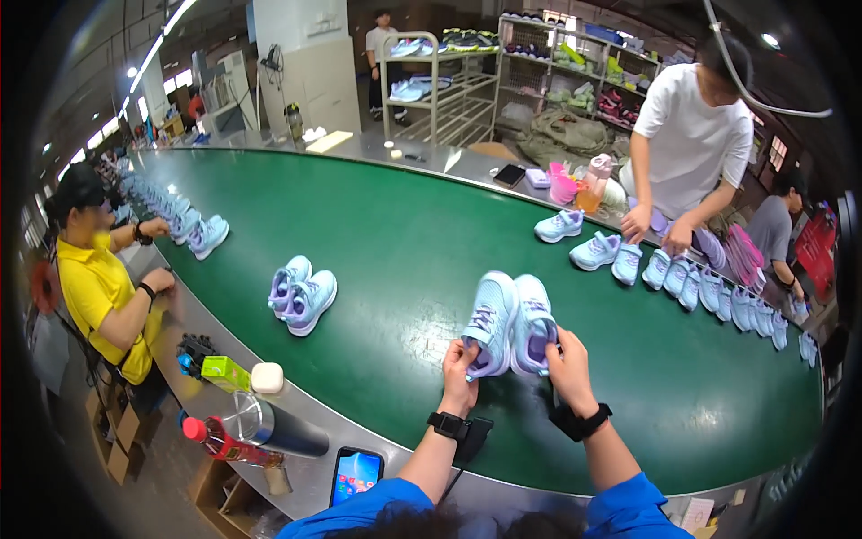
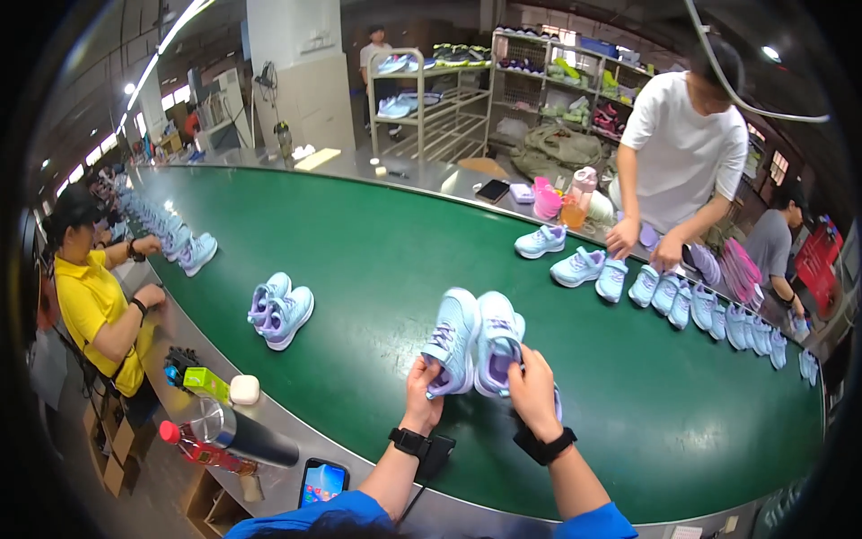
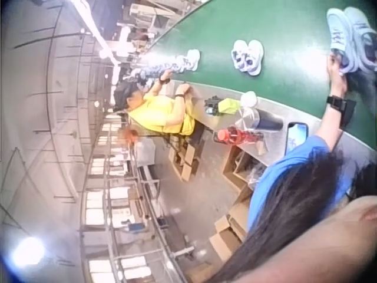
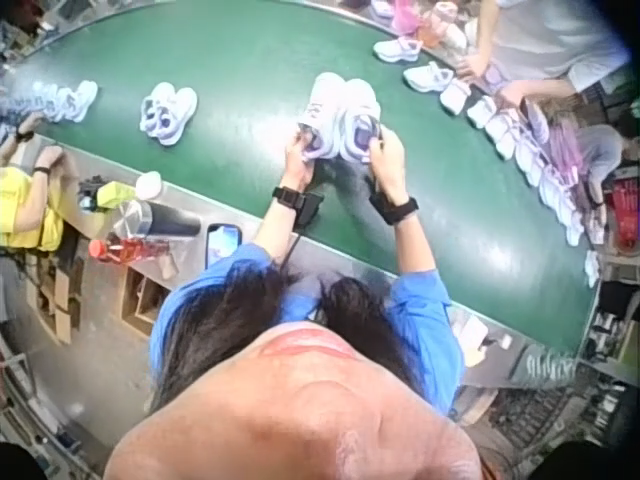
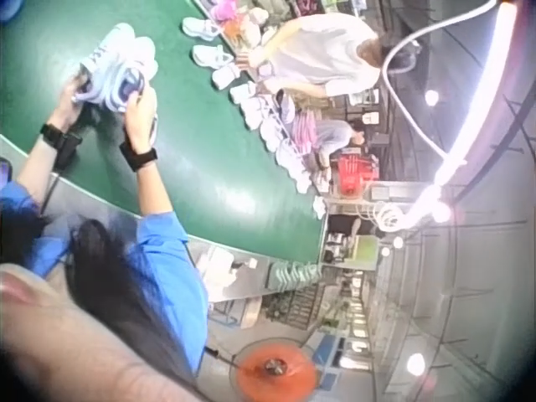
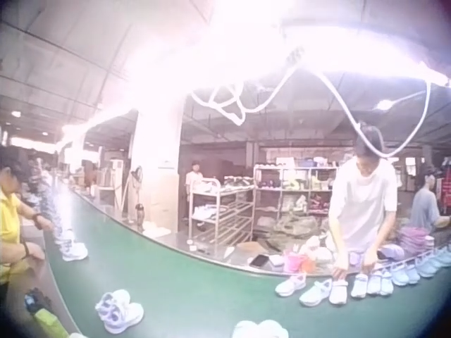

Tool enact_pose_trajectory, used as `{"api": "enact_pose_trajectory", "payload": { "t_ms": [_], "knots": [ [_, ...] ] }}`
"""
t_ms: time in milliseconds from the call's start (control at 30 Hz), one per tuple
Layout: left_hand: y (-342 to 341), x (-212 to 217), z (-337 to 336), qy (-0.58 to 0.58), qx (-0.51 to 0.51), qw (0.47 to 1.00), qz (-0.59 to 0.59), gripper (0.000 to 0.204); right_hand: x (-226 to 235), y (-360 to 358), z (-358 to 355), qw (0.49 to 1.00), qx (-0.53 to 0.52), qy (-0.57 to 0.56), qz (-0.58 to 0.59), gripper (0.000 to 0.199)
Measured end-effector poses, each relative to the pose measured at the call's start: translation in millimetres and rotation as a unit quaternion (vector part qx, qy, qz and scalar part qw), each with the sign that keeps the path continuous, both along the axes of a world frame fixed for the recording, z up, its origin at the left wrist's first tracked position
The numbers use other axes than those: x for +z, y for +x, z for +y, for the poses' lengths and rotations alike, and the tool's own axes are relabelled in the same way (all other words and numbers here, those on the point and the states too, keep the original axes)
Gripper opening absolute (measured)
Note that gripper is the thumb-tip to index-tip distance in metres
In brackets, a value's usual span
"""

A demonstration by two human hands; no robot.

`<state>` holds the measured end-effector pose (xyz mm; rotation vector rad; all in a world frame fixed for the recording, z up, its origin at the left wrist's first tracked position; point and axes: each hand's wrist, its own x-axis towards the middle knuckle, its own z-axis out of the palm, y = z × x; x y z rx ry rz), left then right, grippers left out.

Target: Checking shoe pairs and placing them on a conveyor belt in a shoe manufacturing facility.

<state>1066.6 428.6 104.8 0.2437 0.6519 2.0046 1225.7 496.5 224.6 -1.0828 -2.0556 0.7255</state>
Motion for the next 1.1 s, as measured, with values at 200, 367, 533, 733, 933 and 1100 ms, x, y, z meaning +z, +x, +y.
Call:
{"api": "enact_pose_trajectory", "payload": {
  "t_ms": [200, 367, 533, 733, 933, 1100],
  "knots": [
    [64.6, 52.2, -39.2, -0.021, -0.231, 0.962, -0.145, 0.034, 26.1, 96.2, -69.7, 0.910, -0.024, -0.358, 0.206, 0.039],
    [104.1, 78.1, -110.6, -0.062, -0.301, 0.933, -0.188, 0.041, 35.4, 142.4, -152.5, 0.796, -0.007, -0.488, 0.359, 0.049],
    [114.4, 120.8, -181.3, -0.135, -0.283, 0.949, -0.028, 0.032, 33.6, 173.3, -217.4, 0.782, -0.047, -0.485, 0.389, 0.051],
    [132.2, 111.2, -254.1, -0.155, -0.104, 0.923, 0.336, 0.028, 33.6, 207.9, -262.2, 0.967, -0.070, -0.162, 0.184, 0.057],
    [150.6, 126.3, -295.3, -0.195, 0.036, 0.640, 0.743, 0.038, 27.9, 219.9, -298.7, 0.986, -0.086, 0.027, -0.138, 0.058],
    [166.5, 121.7, -307.5, -0.213, 0.013, 0.647, 0.732, 0.037, 24.1, 223.3, -306.2, 0.986, -0.079, 0.029, -0.143, 0.061]
  ]
}}
